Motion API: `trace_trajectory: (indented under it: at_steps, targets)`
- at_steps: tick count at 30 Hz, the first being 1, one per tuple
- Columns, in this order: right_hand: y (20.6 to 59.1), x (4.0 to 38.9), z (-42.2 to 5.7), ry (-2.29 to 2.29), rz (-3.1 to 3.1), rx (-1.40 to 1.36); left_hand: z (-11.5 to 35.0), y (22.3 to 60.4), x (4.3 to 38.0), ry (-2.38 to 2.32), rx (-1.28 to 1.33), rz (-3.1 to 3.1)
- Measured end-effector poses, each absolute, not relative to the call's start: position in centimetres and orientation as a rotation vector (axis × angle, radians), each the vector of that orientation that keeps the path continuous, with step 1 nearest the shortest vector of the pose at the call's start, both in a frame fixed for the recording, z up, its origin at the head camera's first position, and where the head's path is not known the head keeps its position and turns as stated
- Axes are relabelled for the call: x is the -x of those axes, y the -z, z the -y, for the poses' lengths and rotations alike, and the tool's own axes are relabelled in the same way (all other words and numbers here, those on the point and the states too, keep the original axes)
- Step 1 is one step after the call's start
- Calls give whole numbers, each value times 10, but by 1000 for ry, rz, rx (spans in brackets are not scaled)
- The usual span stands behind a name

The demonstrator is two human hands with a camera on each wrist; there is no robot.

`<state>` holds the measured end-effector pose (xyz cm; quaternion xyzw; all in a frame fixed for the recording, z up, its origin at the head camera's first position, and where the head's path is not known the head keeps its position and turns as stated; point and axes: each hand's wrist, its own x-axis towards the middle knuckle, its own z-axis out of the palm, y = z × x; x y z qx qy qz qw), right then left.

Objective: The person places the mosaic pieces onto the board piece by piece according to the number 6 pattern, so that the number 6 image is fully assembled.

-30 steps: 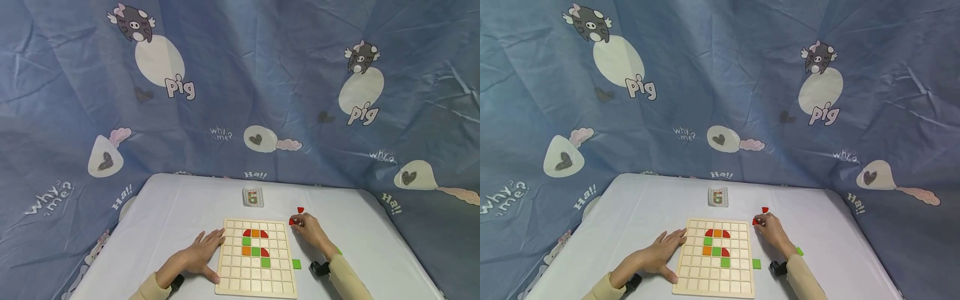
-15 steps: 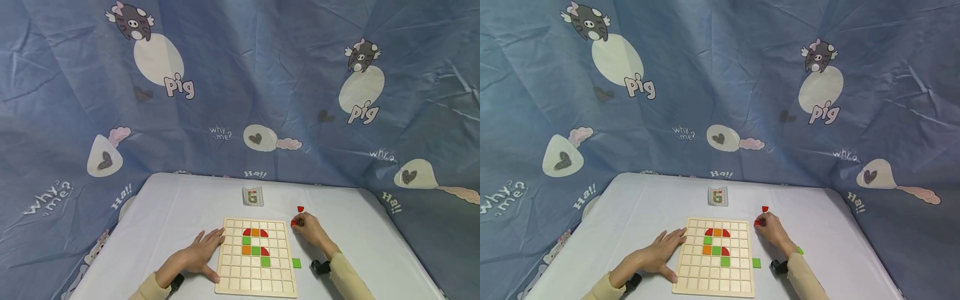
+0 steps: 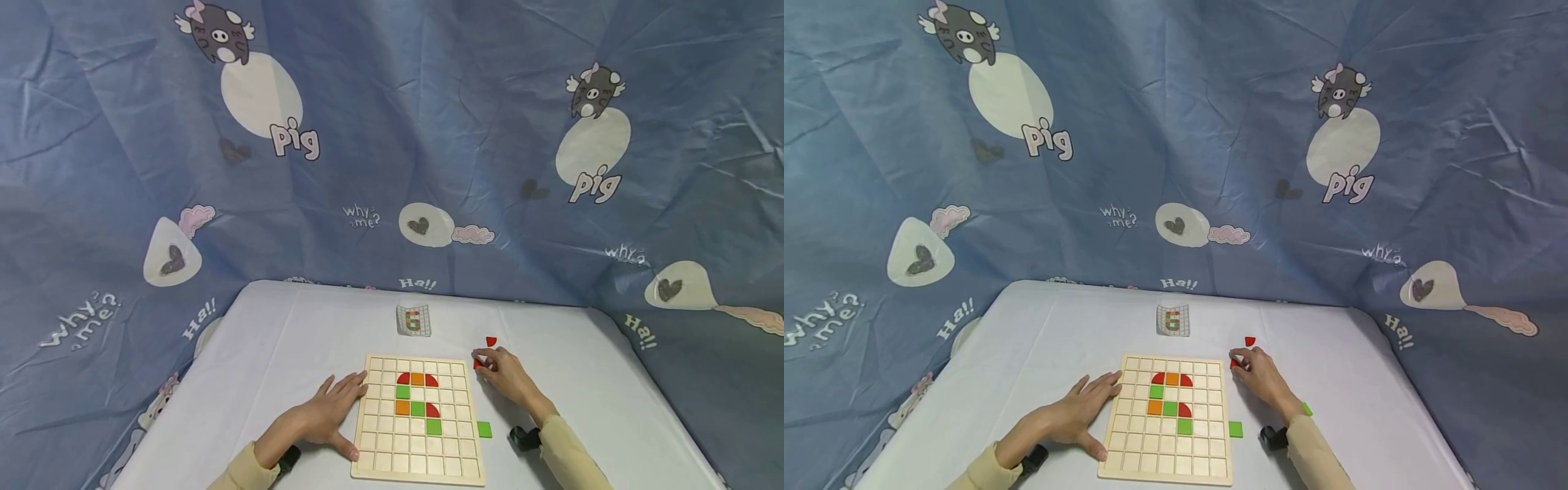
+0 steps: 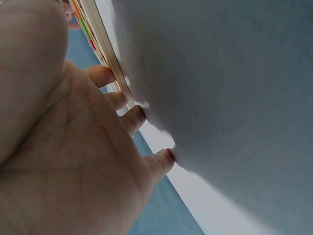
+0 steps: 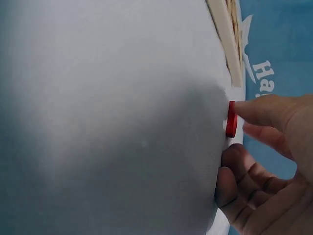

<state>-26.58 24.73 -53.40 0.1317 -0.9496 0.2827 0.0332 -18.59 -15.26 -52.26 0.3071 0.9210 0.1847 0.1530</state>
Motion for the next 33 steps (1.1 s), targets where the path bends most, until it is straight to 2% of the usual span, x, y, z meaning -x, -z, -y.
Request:
trace_trajectory:
  at_steps: [8,18,33]
  targets:
    - [535,268,-247,-906,2908,-396,154,527,189,-507,-878,-2645]
    - [532,262,-248,-976,2983,-129,152,525,188,-517,-868,-2633]
    - [537,255,-256,-926,2928,-324,152,522,186,-544,-882,-2627]
